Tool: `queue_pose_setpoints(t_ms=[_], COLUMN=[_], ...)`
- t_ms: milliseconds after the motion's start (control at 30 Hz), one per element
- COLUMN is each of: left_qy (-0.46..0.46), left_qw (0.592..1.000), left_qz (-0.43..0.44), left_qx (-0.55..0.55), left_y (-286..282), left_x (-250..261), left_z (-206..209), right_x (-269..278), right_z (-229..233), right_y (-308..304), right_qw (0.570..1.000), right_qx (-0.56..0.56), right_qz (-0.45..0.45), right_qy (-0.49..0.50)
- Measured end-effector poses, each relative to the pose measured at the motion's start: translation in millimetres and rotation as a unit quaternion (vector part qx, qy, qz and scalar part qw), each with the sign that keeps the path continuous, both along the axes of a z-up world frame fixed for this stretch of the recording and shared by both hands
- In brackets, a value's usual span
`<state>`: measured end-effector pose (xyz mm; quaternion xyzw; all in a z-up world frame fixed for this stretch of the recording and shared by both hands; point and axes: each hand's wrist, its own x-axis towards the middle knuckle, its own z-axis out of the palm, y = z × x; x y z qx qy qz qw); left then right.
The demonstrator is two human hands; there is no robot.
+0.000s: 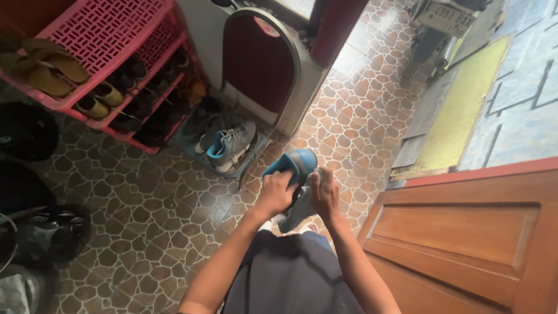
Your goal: The person wipes a pair of gray and blue sneakers with a cloth, cleaning the uppers, soles, and laces. The person places the cleaned shoes on a pink plastic shoe rack.
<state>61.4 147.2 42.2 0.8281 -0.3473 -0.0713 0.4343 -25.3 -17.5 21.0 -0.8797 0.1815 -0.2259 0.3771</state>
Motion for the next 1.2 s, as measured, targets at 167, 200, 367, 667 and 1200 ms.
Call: queue_pose_setpoints(t_ms=[167, 200, 367, 667, 1200], left_qy=[-0.122, -0.144, -0.104, -0.178, -0.239], left_qw=[0.98, 0.972, 0.979, 0.946, 0.918], left_qz=[-0.1, -0.126, -0.129, -0.104, -0.131], left_qx=[0.121, 0.136, 0.118, 0.248, 0.288], left_y=[4, 4, 4, 9, -22], left_x=[-3, -5, 1, 39, 38], left_z=[-6, -7, -11, 7, -6], right_x=[33, 41, 70, 61, 52], right_z=[61, 71, 83, -20, -39], right_y=[-2, -3, 0, -36, -115], right_qw=[0.988, 0.986, 0.988, 0.99, 0.975], right_qx=[-0.148, -0.162, -0.135, -0.013, 0.046], right_qz=[0.024, 0.031, 0.073, 0.082, 0.064], right_qy=[0.034, 0.018, 0.008, 0.112, 0.206])
